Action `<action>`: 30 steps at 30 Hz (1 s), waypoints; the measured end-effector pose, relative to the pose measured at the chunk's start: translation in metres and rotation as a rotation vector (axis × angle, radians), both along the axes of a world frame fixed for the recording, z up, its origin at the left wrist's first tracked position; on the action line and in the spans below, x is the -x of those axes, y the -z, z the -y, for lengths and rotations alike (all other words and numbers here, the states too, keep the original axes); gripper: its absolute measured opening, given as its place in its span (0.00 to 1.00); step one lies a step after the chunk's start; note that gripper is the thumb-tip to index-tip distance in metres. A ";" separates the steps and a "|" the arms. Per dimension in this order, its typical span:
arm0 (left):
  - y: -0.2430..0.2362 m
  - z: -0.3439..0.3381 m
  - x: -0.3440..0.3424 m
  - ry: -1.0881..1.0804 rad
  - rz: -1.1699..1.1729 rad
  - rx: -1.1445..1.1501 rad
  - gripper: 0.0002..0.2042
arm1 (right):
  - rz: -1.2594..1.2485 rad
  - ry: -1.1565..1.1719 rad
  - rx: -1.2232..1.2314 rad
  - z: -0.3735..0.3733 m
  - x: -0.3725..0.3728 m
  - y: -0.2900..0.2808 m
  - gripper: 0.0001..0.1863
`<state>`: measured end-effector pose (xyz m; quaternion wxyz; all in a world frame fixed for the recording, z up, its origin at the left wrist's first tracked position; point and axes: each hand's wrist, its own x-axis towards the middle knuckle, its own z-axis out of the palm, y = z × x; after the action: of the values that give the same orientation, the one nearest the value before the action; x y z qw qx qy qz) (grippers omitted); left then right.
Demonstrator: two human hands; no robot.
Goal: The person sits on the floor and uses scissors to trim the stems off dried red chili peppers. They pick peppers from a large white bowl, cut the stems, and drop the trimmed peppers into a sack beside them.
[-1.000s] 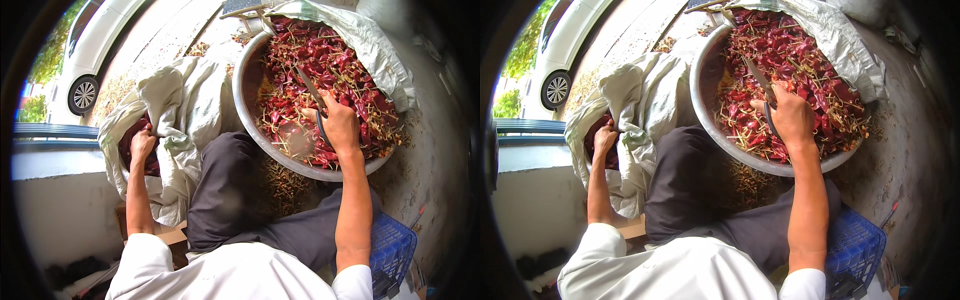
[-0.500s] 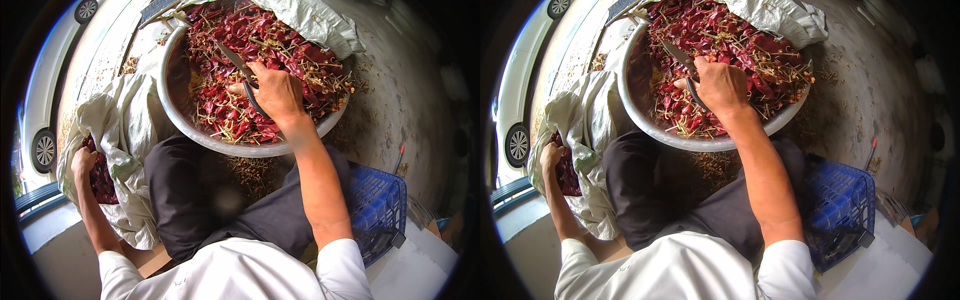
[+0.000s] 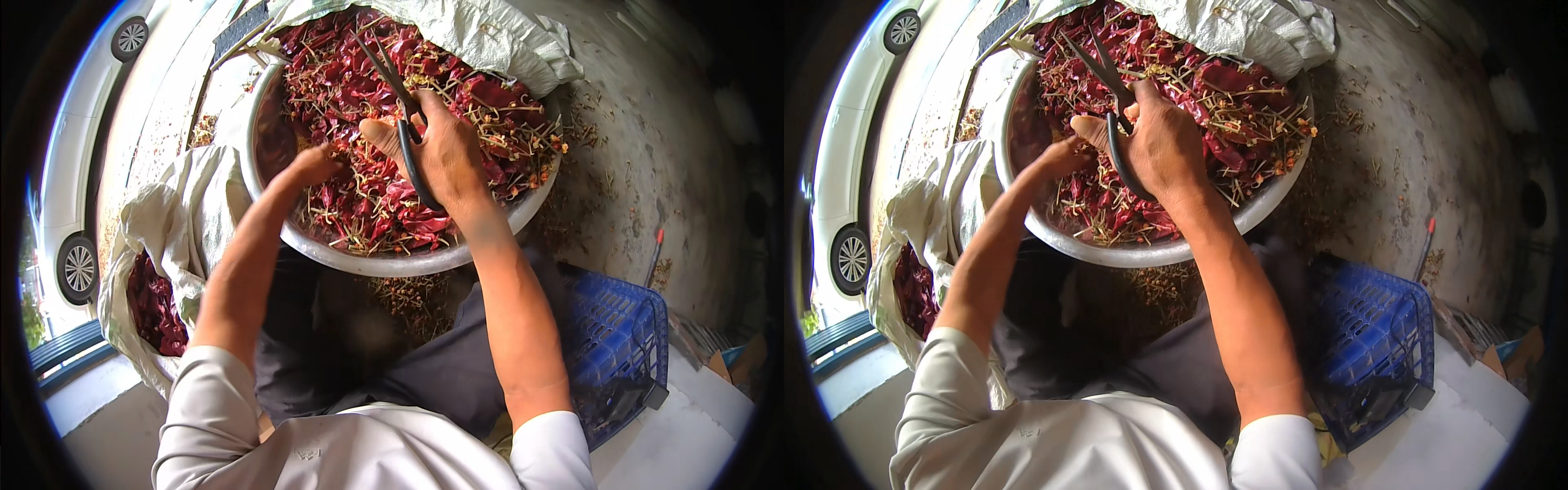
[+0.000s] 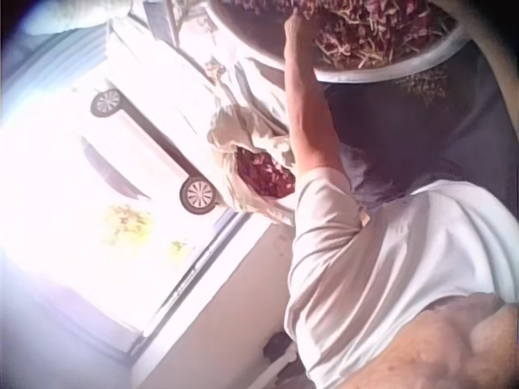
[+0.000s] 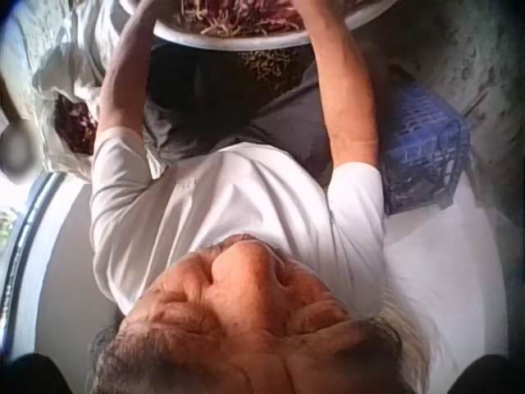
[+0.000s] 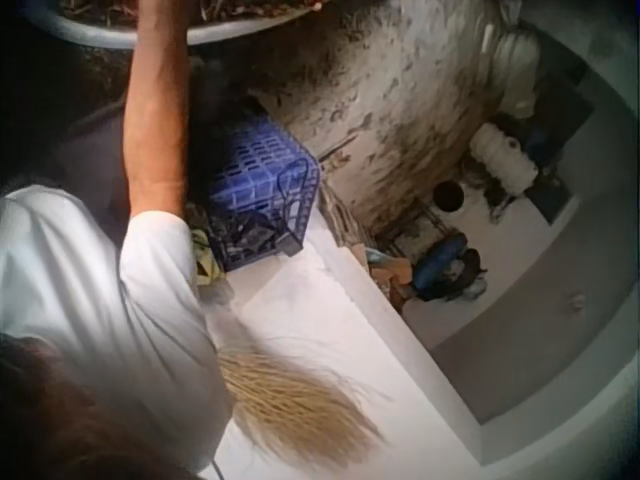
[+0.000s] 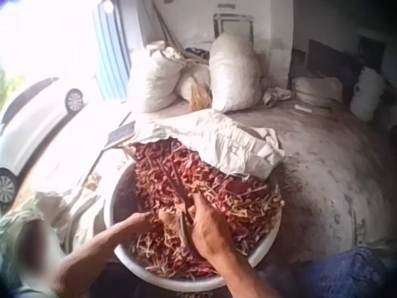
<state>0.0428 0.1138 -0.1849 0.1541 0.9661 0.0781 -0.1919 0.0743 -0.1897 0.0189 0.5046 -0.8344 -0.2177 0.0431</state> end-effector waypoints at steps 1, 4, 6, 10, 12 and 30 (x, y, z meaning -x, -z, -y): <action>0.030 -0.011 -0.001 0.001 0.006 0.008 0.28 | -0.024 0.001 -0.016 0.000 0.000 -0.006 0.40; 0.016 0.034 -0.005 -0.143 -0.106 0.265 0.27 | -0.077 0.059 -0.060 0.014 -0.004 -0.005 0.36; -0.029 0.033 0.002 0.026 -0.097 0.158 0.22 | -0.104 0.074 -0.119 0.008 -0.009 -0.011 0.37; -0.106 0.050 0.026 -0.138 -0.085 0.236 0.14 | -0.045 0.117 -0.186 0.009 -0.016 0.003 0.37; -0.114 0.042 0.042 -0.267 0.069 0.288 0.13 | -0.008 0.107 -0.217 0.011 -0.015 0.000 0.37; -0.188 0.096 0.023 -0.514 0.236 1.377 0.09 | -0.257 0.062 -0.159 0.010 -0.009 0.006 0.25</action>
<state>0.0197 0.0175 0.0026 0.7722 0.6161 0.1469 -0.0504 0.0829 -0.2001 0.0128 0.5939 -0.7856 -0.1283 0.1168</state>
